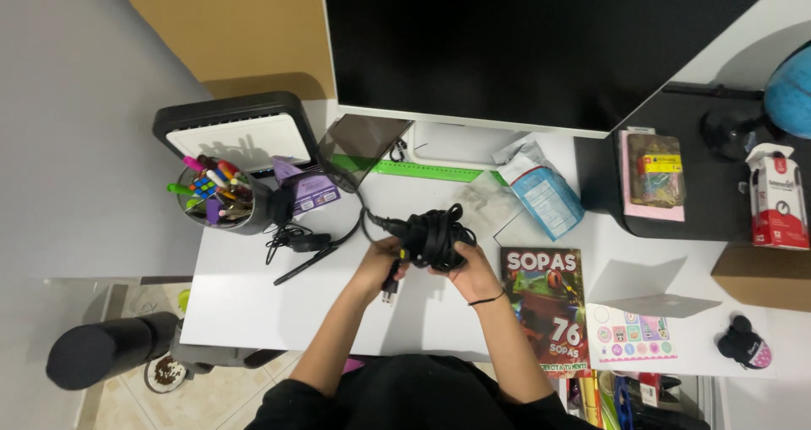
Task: The person coils a black power cable and places it into a drawer. They then retrieve a small blue packet, open it, and place it in the drawer. Finally, they take a pink book from the drawer and wipe its cover with a white cloth.
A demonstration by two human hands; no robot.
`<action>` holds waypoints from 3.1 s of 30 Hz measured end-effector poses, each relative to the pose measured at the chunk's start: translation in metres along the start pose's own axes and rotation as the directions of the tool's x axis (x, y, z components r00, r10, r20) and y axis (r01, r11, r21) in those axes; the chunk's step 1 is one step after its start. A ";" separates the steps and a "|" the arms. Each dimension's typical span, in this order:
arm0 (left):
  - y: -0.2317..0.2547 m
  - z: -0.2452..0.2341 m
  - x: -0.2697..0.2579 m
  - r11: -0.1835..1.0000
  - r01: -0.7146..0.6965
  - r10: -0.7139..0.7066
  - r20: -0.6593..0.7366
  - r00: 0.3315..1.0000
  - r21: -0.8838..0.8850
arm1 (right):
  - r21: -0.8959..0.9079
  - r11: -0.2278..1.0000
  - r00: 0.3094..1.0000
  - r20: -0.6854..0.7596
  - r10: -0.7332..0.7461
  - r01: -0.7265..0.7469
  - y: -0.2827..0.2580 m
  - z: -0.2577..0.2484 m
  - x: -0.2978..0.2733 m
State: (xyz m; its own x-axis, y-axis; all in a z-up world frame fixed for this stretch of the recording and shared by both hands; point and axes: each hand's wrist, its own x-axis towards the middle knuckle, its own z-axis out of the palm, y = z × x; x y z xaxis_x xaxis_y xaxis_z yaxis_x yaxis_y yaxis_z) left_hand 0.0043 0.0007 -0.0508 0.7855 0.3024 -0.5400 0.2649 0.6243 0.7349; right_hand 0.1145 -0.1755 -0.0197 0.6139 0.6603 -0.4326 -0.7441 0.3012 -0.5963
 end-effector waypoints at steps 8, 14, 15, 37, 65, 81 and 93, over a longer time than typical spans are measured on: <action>0.040 0.028 -0.078 0.905 -0.029 0.113 0.175 0.978 -0.424 | -0.479 0.814 0.929 0.005 -0.371 0.328 0.018 0.036 -0.010; 0.019 -0.001 -0.063 0.966 -0.114 0.154 0.161 0.975 -0.231 | -0.801 0.402 0.850 0.233 -0.472 0.443 0.042 0.059 -0.041; 0.017 -0.007 -0.062 0.979 -0.140 0.154 0.087 0.984 -0.146 | -0.854 0.307 0.846 0.244 -0.474 0.419 0.051 0.061 -0.046; -0.074 0.107 -0.138 0.896 -0.115 -0.017 0.292 0.956 0.430 | -0.490 0.821 0.789 -0.361 -0.497 0.293 0.038 -0.052 -0.229; -0.230 0.338 -0.226 0.556 0.124 -0.437 0.162 0.885 0.822 | -0.632 0.718 0.768 -0.602 -0.218 -0.292 -0.013 -0.273 -0.438; -0.296 0.376 -0.230 0.744 0.143 -0.316 0.155 0.936 0.653 | -0.695 0.663 0.957 -0.255 0.135 -0.279 -0.086 -0.324 -0.435; -0.448 0.423 -0.256 0.983 0.002 0.020 0.121 0.992 -0.186 | -0.358 0.933 0.998 0.045 0.054 -0.034 -0.096 -0.419 -0.445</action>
State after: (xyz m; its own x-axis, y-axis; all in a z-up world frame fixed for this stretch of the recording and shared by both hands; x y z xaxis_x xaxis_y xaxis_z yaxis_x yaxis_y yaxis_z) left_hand -0.0786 -0.6606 -0.0685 0.8527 0.2257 -0.4712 0.1581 0.7481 0.6444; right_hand 0.0231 -0.7868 -0.0532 0.5605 0.7061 -0.4328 -0.6209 0.0124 -0.7838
